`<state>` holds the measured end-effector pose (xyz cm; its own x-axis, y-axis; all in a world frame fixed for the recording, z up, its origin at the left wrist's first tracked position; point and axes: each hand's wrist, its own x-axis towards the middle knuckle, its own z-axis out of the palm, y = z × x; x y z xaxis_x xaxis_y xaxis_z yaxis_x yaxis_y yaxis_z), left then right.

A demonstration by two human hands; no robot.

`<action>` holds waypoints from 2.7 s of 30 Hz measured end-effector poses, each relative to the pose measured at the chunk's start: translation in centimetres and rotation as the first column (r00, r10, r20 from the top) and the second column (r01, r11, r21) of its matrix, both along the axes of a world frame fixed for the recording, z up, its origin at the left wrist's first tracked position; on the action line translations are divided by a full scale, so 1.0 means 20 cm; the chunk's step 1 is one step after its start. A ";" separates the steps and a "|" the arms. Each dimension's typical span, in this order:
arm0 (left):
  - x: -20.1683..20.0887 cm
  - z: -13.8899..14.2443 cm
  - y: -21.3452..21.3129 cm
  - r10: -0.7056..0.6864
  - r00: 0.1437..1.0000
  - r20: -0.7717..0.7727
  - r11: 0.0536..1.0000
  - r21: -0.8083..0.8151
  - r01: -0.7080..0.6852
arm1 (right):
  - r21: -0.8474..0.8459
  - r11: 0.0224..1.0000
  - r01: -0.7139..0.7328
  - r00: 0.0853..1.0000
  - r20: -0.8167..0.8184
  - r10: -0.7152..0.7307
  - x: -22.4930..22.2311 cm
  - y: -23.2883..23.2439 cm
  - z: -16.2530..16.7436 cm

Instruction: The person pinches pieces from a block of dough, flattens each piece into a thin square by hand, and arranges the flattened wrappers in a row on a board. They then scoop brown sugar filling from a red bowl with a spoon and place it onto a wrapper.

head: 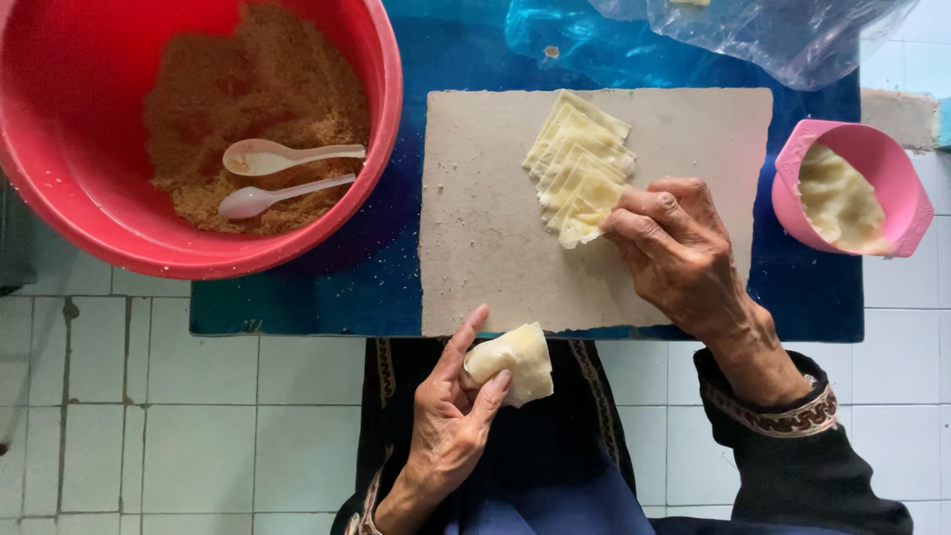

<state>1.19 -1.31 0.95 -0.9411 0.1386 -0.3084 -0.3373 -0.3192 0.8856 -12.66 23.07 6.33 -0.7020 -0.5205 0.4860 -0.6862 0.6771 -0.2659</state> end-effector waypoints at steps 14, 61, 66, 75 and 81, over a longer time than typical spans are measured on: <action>-0.01 0.01 0.00 -0.019 1.000 -0.005 0.999 -0.039 0.018 | 0.007 0.999 0.037 0.999 0.028 -0.038 0.04 0.01 -0.03; -0.03 0.08 0.10 -0.040 0.988 -0.152 0.971 -0.240 0.003 | -0.270 0.963 0.004 0.878 0.463 0.126 0.43 -0.19 0.04; -0.03 0.09 0.08 -0.056 0.981 -0.184 0.898 -0.439 -0.031 | -0.299 0.953 0.044 0.885 0.454 0.102 0.44 -0.19 0.01; -0.03 0.06 0.05 -0.009 0.998 -0.062 0.991 -0.133 0.000 | -0.373 0.858 0.353 0.868 0.473 -0.152 0.12 0.06 0.06; -0.02 0.06 0.04 -0.005 1.000 -0.022 0.994 -0.112 0.002 | 0.065 0.992 0.104 0.992 -0.074 -0.099 -0.02 0.02 0.01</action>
